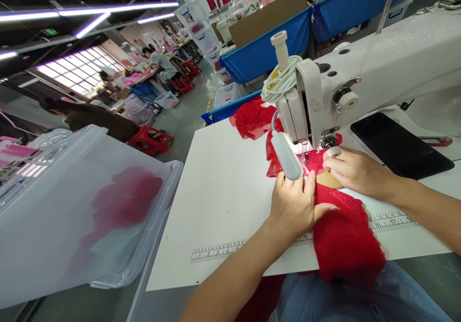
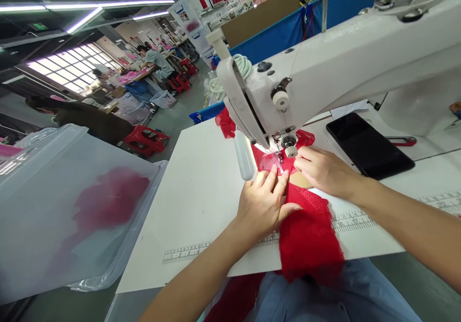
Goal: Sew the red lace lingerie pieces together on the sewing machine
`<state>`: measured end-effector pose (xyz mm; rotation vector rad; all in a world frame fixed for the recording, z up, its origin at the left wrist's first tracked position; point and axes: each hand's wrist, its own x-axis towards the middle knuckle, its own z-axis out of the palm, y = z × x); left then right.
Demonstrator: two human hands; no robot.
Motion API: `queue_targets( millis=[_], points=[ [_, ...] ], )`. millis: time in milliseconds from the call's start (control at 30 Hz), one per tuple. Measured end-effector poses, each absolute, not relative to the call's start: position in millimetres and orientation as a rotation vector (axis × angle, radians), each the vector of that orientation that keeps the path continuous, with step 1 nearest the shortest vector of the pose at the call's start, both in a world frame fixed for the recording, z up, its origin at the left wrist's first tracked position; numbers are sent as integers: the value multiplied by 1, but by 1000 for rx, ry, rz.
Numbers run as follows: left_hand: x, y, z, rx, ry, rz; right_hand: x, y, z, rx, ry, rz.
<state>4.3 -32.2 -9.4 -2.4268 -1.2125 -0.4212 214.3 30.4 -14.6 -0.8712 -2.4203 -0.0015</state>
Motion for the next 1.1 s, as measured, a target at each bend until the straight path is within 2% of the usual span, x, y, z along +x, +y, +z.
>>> queue_targets(
  millis=[333, 600, 867, 1000, 1100],
  points=[
    [3, -26, -11, -2466, -1248, -453, 214, 30, -14, -871, -2405, -81],
    [0, -25, -14, -2588, -1215, -520, 210, 22, -1, -563, -2430, -181],
    [1, -28, -8, -2590, -1257, -510, 215, 25, -12, -849, -2429, -217],
    [3, -28, -8, -2600, -1307, -459, 213, 23, -11, -996, -2326, -374],
    [3, -28, -9, -2609, -1322, -444, 210, 20, -2, -919, -2270, -500]
  ],
)
